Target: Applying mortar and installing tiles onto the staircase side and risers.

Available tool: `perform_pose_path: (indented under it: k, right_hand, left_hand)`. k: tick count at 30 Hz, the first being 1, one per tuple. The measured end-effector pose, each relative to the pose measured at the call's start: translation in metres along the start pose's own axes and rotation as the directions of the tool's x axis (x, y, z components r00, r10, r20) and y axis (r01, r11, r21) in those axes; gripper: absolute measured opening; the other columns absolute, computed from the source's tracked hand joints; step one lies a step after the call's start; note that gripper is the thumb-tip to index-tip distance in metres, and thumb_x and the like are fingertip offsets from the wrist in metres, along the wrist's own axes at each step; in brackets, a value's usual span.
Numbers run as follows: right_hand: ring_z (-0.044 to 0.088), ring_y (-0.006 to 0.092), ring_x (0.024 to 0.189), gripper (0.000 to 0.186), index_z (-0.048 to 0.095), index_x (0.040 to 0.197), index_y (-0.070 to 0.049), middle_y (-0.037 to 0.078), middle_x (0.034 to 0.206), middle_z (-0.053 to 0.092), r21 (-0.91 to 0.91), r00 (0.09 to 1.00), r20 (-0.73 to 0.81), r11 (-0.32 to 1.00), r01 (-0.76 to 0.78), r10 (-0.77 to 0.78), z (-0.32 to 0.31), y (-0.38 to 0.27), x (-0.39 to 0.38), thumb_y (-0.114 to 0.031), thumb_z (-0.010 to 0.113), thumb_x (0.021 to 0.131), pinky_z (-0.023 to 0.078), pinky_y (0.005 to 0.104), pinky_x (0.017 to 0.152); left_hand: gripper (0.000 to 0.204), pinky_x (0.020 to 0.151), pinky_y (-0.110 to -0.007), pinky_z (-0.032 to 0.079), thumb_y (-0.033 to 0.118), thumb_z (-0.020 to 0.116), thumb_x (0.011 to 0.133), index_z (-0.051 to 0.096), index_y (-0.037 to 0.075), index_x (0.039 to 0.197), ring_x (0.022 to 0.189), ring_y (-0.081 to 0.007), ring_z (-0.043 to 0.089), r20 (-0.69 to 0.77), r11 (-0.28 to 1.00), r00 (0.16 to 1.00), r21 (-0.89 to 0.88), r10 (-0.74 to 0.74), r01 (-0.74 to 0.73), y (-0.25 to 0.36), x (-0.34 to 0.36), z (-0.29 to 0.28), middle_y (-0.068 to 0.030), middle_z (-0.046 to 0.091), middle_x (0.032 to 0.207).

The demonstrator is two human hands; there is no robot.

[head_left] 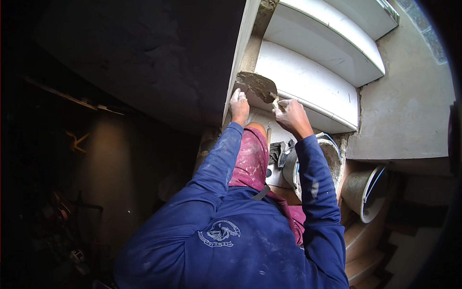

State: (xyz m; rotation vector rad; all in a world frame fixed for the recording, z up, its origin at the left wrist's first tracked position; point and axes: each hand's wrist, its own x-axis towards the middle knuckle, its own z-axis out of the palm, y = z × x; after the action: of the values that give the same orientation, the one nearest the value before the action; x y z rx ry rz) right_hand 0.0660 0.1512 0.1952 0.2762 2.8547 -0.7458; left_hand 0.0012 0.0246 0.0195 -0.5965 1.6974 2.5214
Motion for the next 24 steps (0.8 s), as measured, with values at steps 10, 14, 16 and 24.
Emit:
perform_pose_path:
  k: [10, 14, 16, 24]
  right_hand:
    - [0.061, 0.0437, 0.09, 0.029, 0.068, 0.091, 0.0, 0.029, 0.089, 0.063, 0.053, 0.999, -0.015, 0.998, -0.046, 0.047, -0.007, -0.003, -0.014, -0.025, 0.061, 0.079, 0.049, 0.0438, 0.08]
    - [0.062, 0.0435, 0.083, 0.028, 0.068, 0.092, -0.001, 0.027, 0.086, 0.063, 0.077, 0.997, -0.064, 0.996, -0.035, 0.04, -0.005, 0.002, -0.031, -0.025, 0.062, 0.081, 0.049, 0.0428, 0.074]
    - [0.064, 0.0363, 0.07, 0.027, 0.068, 0.097, -0.001, 0.024, 0.082, 0.064, 0.17, 0.984, -0.179, 0.984, 0.044, -0.013, -0.016, 0.017, -0.057, -0.023, 0.063, 0.083, 0.048, 0.0382, 0.065]
    - [0.065, 0.0299, 0.085, 0.034, 0.061, 0.101, 0.003, 0.021, 0.09, 0.065, 0.217, 0.943, -0.227, 0.956, -0.196, 0.245, -0.077, 0.143, -0.206, -0.014, 0.07, 0.073, 0.049, 0.0352, 0.079]
  left_hand:
    - [0.036, 0.063, -0.025, 0.05, 0.024, 0.049, 0.097, 0.057, 0.001, 0.123, 0.086, -0.0144, 0.06, -0.009, 0.979, 0.999, 0.198, -0.045, 0.046, -0.024, -0.005, -0.026, -0.0081, 0.062, 0.11]
    - [0.027, 0.053, -0.024, 0.046, 0.021, 0.052, 0.095, 0.065, 0.002, 0.11, 0.062, -0.0075, 0.053, 0.016, 0.99, 0.997, 0.124, -0.076, 0.073, -0.013, -0.027, -0.018, 0.0006, 0.059, 0.078]
    - [0.027, 0.053, -0.024, 0.046, 0.021, 0.053, 0.094, 0.065, 0.002, 0.109, 0.062, -0.0071, 0.053, 0.057, 0.98, 0.996, 0.186, -0.076, 0.064, -0.01, -0.031, -0.02, 0.0006, 0.06, 0.078]
    - [0.041, 0.062, -0.025, 0.05, 0.035, 0.052, 0.096, 0.051, 0.008, 0.127, 0.08, -0.0126, 0.058, 0.345, 0.952, 0.889, 0.172, -0.3, 0.255, 0.01, -0.07, -0.048, -0.0071, 0.057, 0.1]
